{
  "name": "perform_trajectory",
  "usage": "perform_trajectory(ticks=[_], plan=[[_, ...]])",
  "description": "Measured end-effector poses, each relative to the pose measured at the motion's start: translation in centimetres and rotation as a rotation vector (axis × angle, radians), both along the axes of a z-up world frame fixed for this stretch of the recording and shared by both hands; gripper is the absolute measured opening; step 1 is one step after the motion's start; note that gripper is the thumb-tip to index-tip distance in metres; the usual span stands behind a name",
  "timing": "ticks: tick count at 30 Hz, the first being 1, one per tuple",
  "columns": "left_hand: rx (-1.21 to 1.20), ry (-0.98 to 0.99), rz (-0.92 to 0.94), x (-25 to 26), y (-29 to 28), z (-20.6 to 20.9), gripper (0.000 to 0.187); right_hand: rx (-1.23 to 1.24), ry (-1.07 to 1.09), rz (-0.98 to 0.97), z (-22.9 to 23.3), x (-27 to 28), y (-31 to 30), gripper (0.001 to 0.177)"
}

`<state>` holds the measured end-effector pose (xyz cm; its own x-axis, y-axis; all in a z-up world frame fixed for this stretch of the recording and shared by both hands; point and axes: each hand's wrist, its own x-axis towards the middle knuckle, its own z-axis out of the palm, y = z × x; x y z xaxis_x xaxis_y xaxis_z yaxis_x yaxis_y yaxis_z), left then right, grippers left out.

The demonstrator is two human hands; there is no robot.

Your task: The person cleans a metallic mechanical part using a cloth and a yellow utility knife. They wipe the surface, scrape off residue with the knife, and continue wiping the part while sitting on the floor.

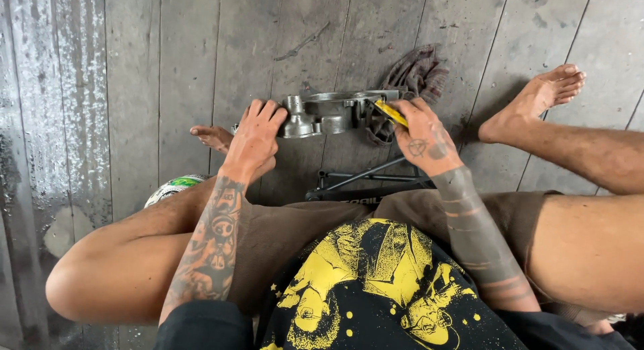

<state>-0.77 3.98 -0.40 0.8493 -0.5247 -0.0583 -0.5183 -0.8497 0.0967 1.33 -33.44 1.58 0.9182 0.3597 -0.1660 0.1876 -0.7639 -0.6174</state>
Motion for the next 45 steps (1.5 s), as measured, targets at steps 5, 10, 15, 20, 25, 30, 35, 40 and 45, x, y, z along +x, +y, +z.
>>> perform_trajectory(ticks=[5,10,15,20,25,30,35,40,45], plan=[[-0.058,0.018,0.016,0.1,0.7,-0.5,0.027,0.199,0.242,0.059,1.1,0.0,-0.1,0.034],[-0.071,0.025,0.027,0.1,0.7,0.0,0.027,0.165,0.162,-0.015,-0.6,0.5,-0.1,0.033],[-0.093,0.009,0.047,0.2,0.8,0.0,0.027,0.166,0.146,-0.021,-1.4,0.8,0.2,0.034],[-0.075,0.021,0.060,0.3,0.8,-0.3,0.025,-0.031,0.066,-0.312,-0.2,1.5,1.6,0.037],[-0.089,0.022,0.070,0.4,0.7,0.0,0.025,0.141,0.056,-0.119,-0.3,1.8,-0.1,0.035],[-0.112,0.033,0.077,0.4,0.7,-0.1,0.025,0.032,-0.002,-0.150,-3.9,1.2,-0.4,0.035],[-0.101,0.031,0.078,0.3,0.8,-0.3,0.028,0.188,0.064,-0.145,-1.0,2.5,-0.2,0.034],[-0.125,0.031,0.059,0.6,1.0,-0.2,0.031,0.193,0.105,-0.096,-2.2,2.5,0.5,0.030],[-0.138,0.029,0.077,0.6,0.6,0.3,0.031,0.157,0.060,-0.146,-2.5,3.0,-0.1,0.031]])
